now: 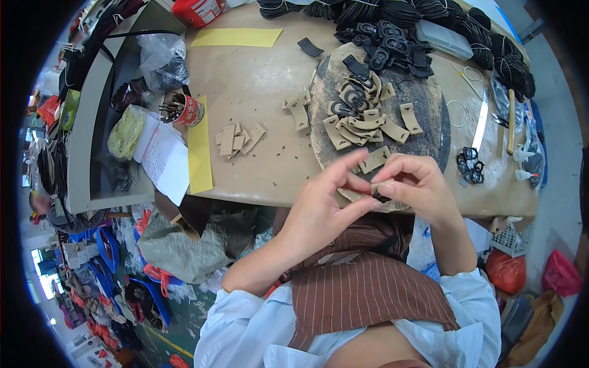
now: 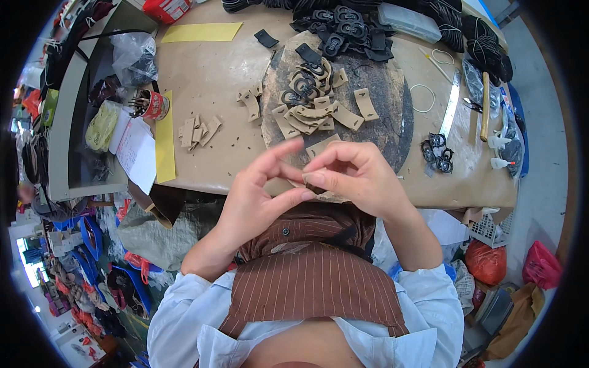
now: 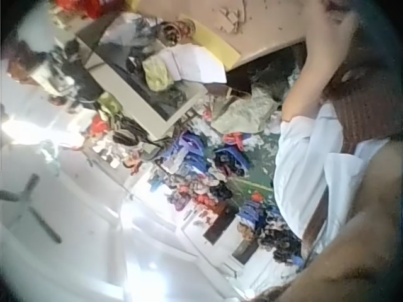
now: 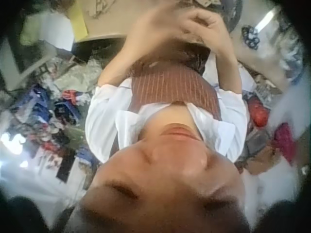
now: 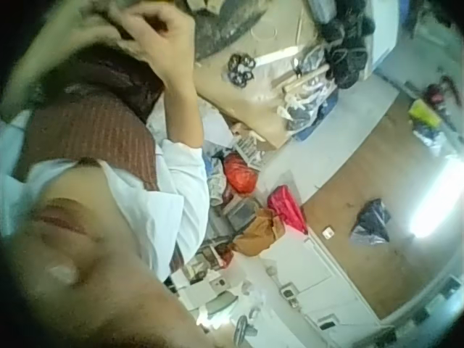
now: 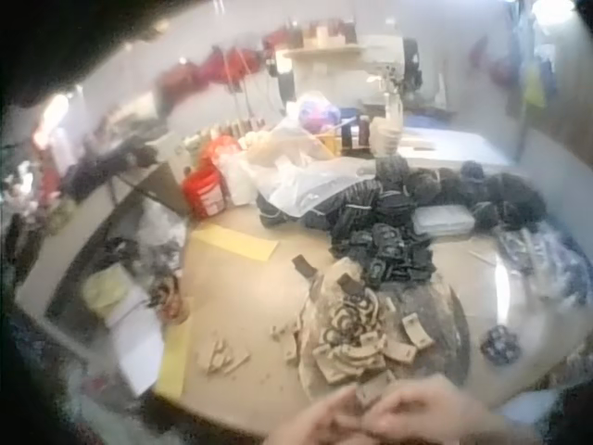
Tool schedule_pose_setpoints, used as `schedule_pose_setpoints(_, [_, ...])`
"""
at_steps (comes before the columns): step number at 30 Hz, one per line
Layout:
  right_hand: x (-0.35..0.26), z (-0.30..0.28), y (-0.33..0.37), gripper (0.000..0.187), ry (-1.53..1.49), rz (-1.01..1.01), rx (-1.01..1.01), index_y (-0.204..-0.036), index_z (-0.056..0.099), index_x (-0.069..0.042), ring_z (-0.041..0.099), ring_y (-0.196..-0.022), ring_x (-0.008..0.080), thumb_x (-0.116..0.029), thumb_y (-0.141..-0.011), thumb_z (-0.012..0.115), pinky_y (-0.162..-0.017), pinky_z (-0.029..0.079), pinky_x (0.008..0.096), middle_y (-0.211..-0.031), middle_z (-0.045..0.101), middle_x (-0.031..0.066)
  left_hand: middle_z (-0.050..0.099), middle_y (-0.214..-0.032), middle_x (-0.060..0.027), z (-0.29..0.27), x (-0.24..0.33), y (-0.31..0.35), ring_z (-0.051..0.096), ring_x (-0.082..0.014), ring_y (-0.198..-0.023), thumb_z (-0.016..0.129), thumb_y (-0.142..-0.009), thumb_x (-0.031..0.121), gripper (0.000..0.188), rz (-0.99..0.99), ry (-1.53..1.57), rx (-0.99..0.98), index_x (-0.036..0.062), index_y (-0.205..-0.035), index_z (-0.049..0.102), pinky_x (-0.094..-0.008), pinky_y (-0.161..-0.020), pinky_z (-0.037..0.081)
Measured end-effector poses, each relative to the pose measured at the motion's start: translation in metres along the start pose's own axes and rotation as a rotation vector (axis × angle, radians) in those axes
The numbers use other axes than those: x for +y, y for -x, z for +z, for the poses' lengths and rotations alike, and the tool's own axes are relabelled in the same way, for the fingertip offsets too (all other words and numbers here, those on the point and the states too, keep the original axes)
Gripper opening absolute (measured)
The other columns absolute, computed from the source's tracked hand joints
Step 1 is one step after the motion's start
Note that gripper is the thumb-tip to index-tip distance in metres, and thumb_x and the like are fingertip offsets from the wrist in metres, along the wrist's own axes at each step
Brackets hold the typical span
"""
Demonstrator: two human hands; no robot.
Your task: The person assembles small black plastic clips onto rectangular cardboard pieces by hand. They repeatedly pick up a clip and a cardboard piece, fit the clip into the cardboard, and place the finished unit on the table. The process is continuous and repetitive throughout the video.
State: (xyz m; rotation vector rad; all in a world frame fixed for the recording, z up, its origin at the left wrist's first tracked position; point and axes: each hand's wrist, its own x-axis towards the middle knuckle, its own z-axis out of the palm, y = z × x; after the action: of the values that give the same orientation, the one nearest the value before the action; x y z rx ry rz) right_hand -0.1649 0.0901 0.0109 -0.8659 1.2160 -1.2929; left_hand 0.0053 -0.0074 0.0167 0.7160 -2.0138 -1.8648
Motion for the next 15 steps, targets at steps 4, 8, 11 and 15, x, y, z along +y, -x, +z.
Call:
schedule_pose_setpoints(4, [0.01,0.009,-0.005,0.024,-0.302,-0.18,0.133,-0.104,0.056,0.002,0.053,-0.088,0.0104,-0.006,-0.082,0.061,-0.078,0.043,0.0241,-0.093,0.055,0.004,0.06,-0.092,-0.005,0.009,-0.014,-0.01,0.059,-0.0112,-0.083,0.062,-0.08,0.002,0.044,-0.092,0.551,0.003,0.002,-0.121,0.044,-0.0213,-0.072,0.048])
schedule_pose_setpoints(8, [0.027,0.008,0.004,0.023,-0.208,-0.31,0.087,-0.101,0.056,0.002,0.05,-0.093,0.0104,-0.007,-0.081,0.062,-0.082,0.041,0.0255,-0.097,0.053,0.0064,0.058,-0.088,-0.0018,0.02,-0.018,-0.01,0.056,-0.008,-0.084,0.061,-0.082,0.002,0.029,-0.079,0.85,0.096,0.0023,-0.109,0.05,-0.0235,-0.075,0.049])
schedule_pose_setpoints(11, [0.023,0.005,0.01,0.022,-0.205,-0.214,0.112,-0.099,0.056,0.002,0.052,-0.085,0.0081,-0.005,-0.079,0.065,-0.075,0.044,0.0226,-0.095,0.053,0.0036,0.057,-0.085,-0.0005,0.018,-0.022,-0.008,0.054,-0.0064,-0.082,0.062,-0.081,0.003,0.027,0.018,0.679,0.073,0.0021,-0.106,0.052,-0.021,-0.073,0.046])
schedule_pose_setpoints(15, [0.015,0.013,0.012,0.02,-0.286,-0.141,0.245,-0.097,0.056,0.002,0.053,-0.08,0.0063,-0.001,-0.079,0.064,-0.07,0.045,0.0202,-0.093,0.054,0.0016,0.056,-0.082,0.0013,0.016,-0.026,-0.005,0.05,-0.004,-0.077,0.064,-0.081,0.005,0.022,0.038,0.478,0.143,0.002,-0.101,0.056,-0.0183,-0.07,0.041])
